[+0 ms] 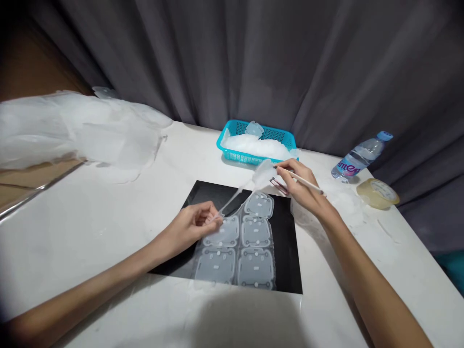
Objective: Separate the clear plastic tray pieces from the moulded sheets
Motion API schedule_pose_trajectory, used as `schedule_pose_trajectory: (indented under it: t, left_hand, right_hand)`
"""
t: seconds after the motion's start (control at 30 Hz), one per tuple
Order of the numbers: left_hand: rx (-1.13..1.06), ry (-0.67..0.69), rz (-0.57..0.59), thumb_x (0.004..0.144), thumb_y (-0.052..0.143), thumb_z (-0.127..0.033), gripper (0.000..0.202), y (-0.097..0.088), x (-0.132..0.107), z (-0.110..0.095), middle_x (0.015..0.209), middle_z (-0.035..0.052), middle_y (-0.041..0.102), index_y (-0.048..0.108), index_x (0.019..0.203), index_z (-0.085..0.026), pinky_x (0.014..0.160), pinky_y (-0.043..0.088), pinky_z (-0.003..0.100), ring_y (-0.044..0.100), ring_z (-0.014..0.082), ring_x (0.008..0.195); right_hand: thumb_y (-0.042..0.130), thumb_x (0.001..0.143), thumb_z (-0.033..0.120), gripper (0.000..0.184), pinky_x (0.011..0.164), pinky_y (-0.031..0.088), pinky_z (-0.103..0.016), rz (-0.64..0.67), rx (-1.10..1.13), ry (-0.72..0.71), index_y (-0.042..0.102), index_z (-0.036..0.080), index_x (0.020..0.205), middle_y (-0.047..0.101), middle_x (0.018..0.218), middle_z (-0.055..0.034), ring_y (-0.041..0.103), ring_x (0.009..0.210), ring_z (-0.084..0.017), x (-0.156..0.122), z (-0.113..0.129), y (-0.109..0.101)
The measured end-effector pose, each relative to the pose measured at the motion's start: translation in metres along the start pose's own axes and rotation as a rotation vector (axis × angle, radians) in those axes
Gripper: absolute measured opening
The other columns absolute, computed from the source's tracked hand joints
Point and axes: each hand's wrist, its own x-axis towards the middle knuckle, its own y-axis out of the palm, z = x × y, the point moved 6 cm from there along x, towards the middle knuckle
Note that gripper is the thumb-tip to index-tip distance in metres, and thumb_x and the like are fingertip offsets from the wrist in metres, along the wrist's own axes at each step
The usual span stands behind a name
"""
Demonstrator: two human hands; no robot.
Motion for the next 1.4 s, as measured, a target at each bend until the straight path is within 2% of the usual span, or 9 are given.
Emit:
schedule_pose_trajectory:
  t: [0.17, 0.3, 0.4, 0.5, 0.6, 0.7, 0.9, 1.1, 1.4]
  left_hand:
    - [0.118, 0.061, 0.007, 0.095, 0.064, -0.047, 0.030, -0.014, 0.004, -0.006, 0.080, 0.0011, 0.065, 0.058, 0.088, -0.019, 0.066, 0.045, 0.029, 0.059, 0.0162, 0.071]
    - [0.394, 0.295, -0.291, 0.084, 0.081, -0.056, 0.062, -0.031, -0.001, -0.029, 0.122, 0.0097, 0.064, 0.054, 0.128, -0.022, 0.093, 0.053, 0.041, 0.064, 0.0267, 0.109]
    - [0.475, 0.482, -0.213, 0.090, 0.080, -0.048, 0.070, -0.018, -0.005, -0.046, 0.145, 0.0111, 0.057, 0.046, 0.147, -0.027, 0.111, 0.046, 0.046, 0.056, 0.0301, 0.132]
    - [0.412, 0.477, -0.117, 0.102, 0.065, -0.041, 0.025, -0.007, -0.003, -0.048, 0.117, 0.0051, 0.073, 0.066, 0.121, -0.025, 0.099, 0.050, 0.041, 0.066, 0.0247, 0.109]
    - [0.209, 0.318, -0.139, 0.100, 0.065, -0.045, 0.026, -0.012, 0.004, -0.040, 0.092, 0.0031, 0.073, 0.069, 0.097, -0.019, 0.083, 0.052, 0.035, 0.067, 0.0205, 0.087]
    - [-0.049, 0.220, -0.119, 0.094, 0.073, -0.046, 0.030, -0.016, 0.009, -0.035, 0.087, 0.0023, 0.070, 0.067, 0.094, -0.017, 0.076, 0.054, 0.030, 0.067, 0.0181, 0.081]
    - [-0.215, 0.102, -0.136, 0.081, 0.084, -0.047, 0.040, -0.020, 0.013, -0.025, 0.082, -0.0021, 0.063, 0.057, 0.091, -0.019, 0.058, 0.055, 0.024, 0.062, 0.0147, 0.071]
    - [-0.098, 0.114, -0.073, 0.080, 0.085, -0.045, 0.044, -0.017, 0.014, -0.023, 0.092, -0.0001, 0.063, 0.065, 0.111, -0.021, 0.053, 0.052, 0.019, 0.059, 0.0140, 0.075]
    - [-0.111, 0.066, -0.064, 0.086, 0.081, -0.047, 0.032, -0.016, 0.012, -0.024, 0.075, -0.0014, 0.061, 0.068, 0.091, -0.018, 0.045, 0.053, 0.019, 0.060, 0.0138, 0.065]
  right_hand:
    - [0.061, 0.099, 0.041, 0.025, 0.080, 0.052, -0.035, 0.148, 0.082, 0.014, 0.074, 0.021, 0.099, 0.075, 0.099, -0.0052, 0.069, 0.092, -0.024, 0.003, 0.023, -0.016]
    - [0.063, 0.101, 0.037, 0.020, 0.087, 0.053, -0.034, 0.393, 0.135, -0.076, 0.076, 0.023, 0.100, 0.076, 0.106, -0.0046, 0.069, 0.100, -0.023, -0.009, 0.064, 0.004]
    - [0.063, 0.102, 0.033, 0.017, 0.091, 0.053, -0.034, 0.568, 0.193, -0.145, 0.077, 0.025, 0.107, 0.075, 0.110, -0.0037, 0.068, 0.103, -0.021, -0.019, 0.088, 0.021]
    - [0.062, 0.103, 0.036, 0.022, 0.083, 0.054, -0.032, 0.607, 0.266, -0.139, 0.076, 0.027, 0.118, 0.074, 0.103, -0.0033, 0.068, 0.093, -0.020, -0.022, 0.094, 0.027]
    - [0.055, 0.106, 0.039, 0.031, 0.072, 0.054, -0.030, 0.430, 0.348, -0.085, 0.071, 0.027, 0.130, 0.071, 0.090, -0.0017, 0.065, 0.079, -0.017, -0.016, 0.083, 0.024]
    - [0.048, 0.109, 0.041, 0.033, 0.083, 0.054, -0.033, 0.212, 0.310, -0.095, 0.074, 0.024, 0.120, 0.071, 0.091, -0.0035, 0.066, 0.087, -0.019, -0.014, 0.070, 0.026]
    - [0.063, 0.103, 0.038, 0.019, 0.088, 0.051, -0.035, 0.410, 0.198, -0.318, 0.073, 0.022, 0.107, 0.070, 0.100, -0.0062, 0.066, 0.097, -0.022, -0.032, 0.078, 0.064]
    - [0.061, 0.105, 0.027, 0.013, 0.089, 0.050, -0.032, 0.474, 0.236, -0.292, 0.072, 0.022, 0.101, 0.068, 0.102, -0.0043, 0.066, 0.097, -0.019, -0.033, 0.075, 0.065]
    - [0.063, 0.104, 0.023, 0.008, 0.087, 0.050, -0.030, 0.448, 0.213, -0.349, 0.070, 0.021, 0.103, 0.065, 0.102, -0.0043, 0.065, 0.096, -0.018, -0.037, 0.079, 0.069]
